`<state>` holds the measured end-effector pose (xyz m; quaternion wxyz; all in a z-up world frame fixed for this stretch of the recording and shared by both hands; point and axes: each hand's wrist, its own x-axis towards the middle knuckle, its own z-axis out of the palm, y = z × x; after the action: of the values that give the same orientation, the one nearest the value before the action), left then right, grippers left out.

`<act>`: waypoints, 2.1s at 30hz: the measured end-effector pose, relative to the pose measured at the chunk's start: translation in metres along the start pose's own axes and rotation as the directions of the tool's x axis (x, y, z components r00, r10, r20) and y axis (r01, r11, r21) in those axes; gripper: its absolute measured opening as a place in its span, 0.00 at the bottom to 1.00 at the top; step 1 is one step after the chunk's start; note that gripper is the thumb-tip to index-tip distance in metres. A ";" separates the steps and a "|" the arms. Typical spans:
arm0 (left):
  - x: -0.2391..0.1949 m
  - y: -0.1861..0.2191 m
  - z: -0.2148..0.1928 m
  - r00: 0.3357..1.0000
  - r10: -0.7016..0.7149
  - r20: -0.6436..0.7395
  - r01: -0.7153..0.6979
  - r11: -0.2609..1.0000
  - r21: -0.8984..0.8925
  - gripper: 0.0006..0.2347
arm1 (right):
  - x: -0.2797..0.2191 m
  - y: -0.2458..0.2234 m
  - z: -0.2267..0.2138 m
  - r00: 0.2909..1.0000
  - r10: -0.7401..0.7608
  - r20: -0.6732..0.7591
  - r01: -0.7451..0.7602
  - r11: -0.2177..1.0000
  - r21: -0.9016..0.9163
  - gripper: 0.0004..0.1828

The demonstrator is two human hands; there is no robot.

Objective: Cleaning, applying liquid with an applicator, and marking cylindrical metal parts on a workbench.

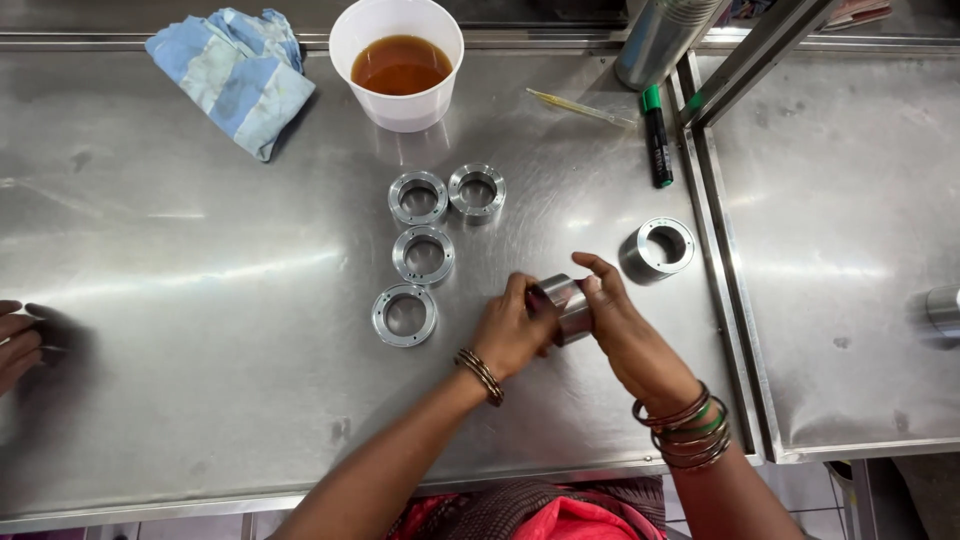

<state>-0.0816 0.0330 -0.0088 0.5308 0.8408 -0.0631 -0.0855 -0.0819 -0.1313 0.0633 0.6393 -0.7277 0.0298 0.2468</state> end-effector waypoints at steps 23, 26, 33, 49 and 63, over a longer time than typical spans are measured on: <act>0.093 0.031 0.055 0.946 0.189 0.264 -0.308 0.778 0.548 0.20 | -0.034 0.015 -0.115 0.822 -0.107 -0.560 0.262 0.943 0.204 0.22; 0.060 0.034 0.018 0.959 0.023 0.282 -0.147 0.893 0.426 0.25 | -0.036 0.025 -0.103 0.860 -0.016 -0.509 0.137 0.970 0.201 0.24; -0.014 0.012 0.002 0.804 0.593 -0.052 -0.558 0.781 0.281 0.34 | -0.016 0.027 -0.020 0.997 0.004 -0.080 0.008 0.990 0.143 0.30; -0.026 -0.021 -0.067 0.952 0.287 0.107 -0.283 0.691 0.665 0.29 | 0.148 -0.014 -0.115 0.980 -0.196 -0.035 0.066 0.486 -0.871 0.14; -0.148 -0.073 -0.120 0.852 0.193 -0.486 0.130 0.822 0.554 0.15 | 0.224 0.019 -0.144 0.757 -0.645 -0.100 0.167 0.340 -0.925 0.10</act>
<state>-0.2000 0.1995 -0.0122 0.2541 0.9496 0.0461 0.1779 0.1541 -0.2098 -0.0347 0.1854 -0.9640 -0.1426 -0.1261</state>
